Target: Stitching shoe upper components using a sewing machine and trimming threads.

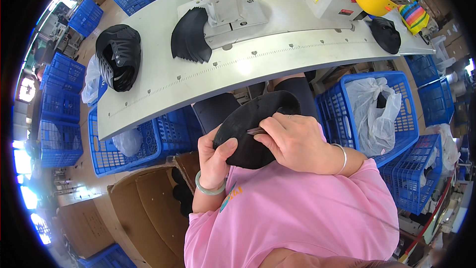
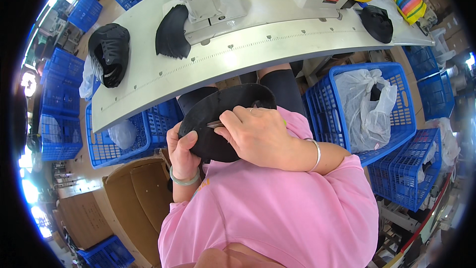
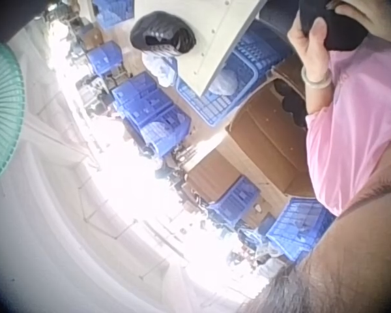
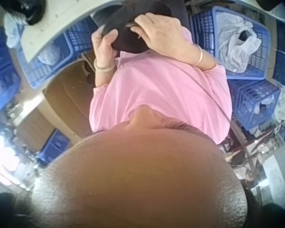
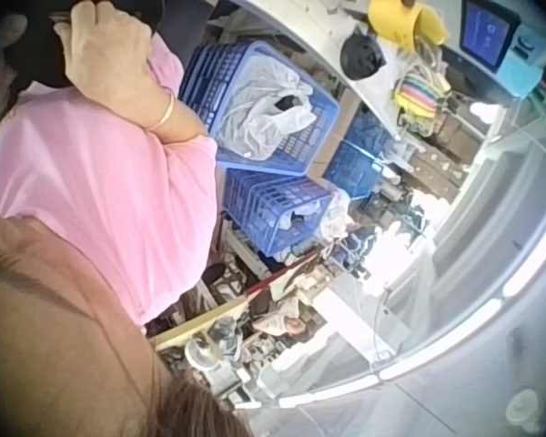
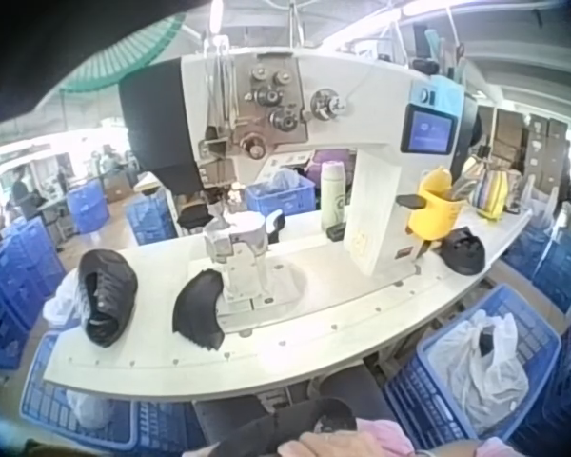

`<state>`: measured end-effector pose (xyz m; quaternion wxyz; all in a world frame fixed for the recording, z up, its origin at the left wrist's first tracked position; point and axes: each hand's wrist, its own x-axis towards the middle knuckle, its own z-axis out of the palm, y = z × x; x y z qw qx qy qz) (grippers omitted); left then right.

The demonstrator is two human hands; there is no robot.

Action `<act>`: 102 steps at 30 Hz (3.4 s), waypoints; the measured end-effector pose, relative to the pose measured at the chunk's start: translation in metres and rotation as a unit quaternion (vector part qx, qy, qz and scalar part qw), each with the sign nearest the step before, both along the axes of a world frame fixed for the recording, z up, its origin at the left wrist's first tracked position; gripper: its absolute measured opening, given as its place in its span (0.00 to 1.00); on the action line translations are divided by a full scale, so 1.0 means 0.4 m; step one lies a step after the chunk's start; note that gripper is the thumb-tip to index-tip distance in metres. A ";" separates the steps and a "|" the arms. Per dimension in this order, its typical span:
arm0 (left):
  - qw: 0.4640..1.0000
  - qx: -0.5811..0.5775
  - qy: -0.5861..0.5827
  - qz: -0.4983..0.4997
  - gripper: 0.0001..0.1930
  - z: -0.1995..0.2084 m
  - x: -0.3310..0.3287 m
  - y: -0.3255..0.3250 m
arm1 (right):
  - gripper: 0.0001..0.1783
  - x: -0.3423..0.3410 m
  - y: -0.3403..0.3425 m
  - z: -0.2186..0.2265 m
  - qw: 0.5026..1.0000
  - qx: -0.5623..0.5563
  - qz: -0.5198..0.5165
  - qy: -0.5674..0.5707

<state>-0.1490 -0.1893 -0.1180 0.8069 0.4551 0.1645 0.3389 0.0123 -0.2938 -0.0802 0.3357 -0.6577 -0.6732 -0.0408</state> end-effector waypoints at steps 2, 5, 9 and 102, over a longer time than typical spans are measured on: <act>0.999 0.047 0.012 -0.022 0.20 -0.006 -0.006 0.010 | 0.10 -0.001 0.000 0.001 1.000 -0.008 0.002 0.003; 0.996 0.077 0.016 -0.031 0.22 -0.013 -0.010 0.019 | 0.09 -0.002 -0.002 -0.002 0.999 -0.037 0.000 0.010; 0.994 0.097 0.021 -0.038 0.22 -0.014 -0.007 0.013 | 0.09 0.009 0.006 -0.012 0.999 -0.049 0.008 0.020; 0.997 -0.037 0.037 -0.052 0.17 0.017 0.030 0.003 | 0.12 -0.007 -0.007 0.009 0.998 -0.002 0.005 -0.066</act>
